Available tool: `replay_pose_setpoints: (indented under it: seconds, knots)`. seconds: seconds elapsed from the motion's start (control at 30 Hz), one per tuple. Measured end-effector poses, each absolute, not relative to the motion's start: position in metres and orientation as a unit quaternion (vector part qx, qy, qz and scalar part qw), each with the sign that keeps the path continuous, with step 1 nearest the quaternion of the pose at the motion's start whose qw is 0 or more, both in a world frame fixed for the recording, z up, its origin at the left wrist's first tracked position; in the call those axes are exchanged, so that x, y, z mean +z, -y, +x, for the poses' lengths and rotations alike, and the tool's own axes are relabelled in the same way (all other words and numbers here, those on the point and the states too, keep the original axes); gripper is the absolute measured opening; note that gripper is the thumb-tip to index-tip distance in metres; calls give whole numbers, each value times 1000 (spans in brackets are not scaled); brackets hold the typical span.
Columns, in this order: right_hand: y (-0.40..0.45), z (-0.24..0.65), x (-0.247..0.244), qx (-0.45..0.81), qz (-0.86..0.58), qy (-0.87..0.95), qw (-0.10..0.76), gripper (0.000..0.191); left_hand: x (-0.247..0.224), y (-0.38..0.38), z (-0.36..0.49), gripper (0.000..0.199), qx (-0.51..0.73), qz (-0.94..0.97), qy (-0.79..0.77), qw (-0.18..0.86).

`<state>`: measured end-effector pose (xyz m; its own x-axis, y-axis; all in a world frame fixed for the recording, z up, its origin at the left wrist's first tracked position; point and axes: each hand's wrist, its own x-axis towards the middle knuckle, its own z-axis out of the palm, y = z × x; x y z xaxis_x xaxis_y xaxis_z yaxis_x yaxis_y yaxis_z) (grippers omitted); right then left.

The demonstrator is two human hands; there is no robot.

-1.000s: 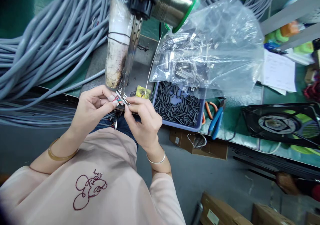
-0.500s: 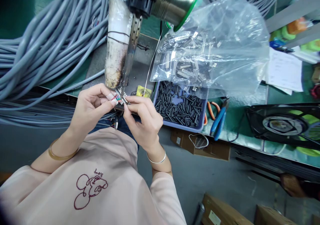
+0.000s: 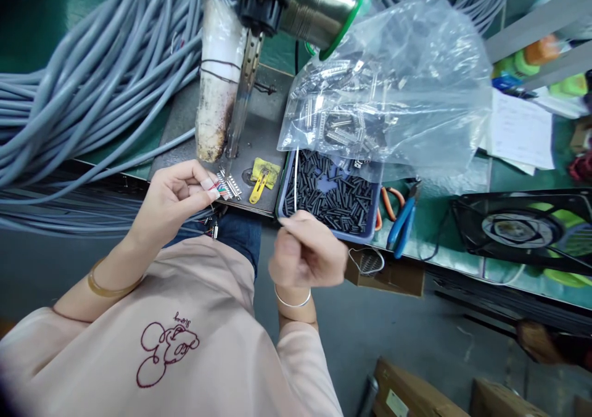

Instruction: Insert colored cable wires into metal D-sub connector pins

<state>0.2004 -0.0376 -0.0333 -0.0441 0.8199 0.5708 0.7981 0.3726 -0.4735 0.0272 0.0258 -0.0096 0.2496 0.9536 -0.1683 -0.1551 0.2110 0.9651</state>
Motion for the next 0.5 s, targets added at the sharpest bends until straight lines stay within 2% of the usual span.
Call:
replay_pose_setpoints:
  seconds: [0.1,0.23,0.33,0.5]
  knots:
    - [41,197,-27,18,-564,717,409,19,-10,-23,26,12,431,465,-431,642]
    - [39,187,-19,-5,-551,706,445,11,-10,-21,25,12,443,472,-423,634]
    - [36,180,-21,-20,-536,695,479,15,-10,-20,27,12,456,472,-423,625]
    - [29,176,-24,-16,-536,691,484,19,-11,-23,30,12,469,476,-421,613]
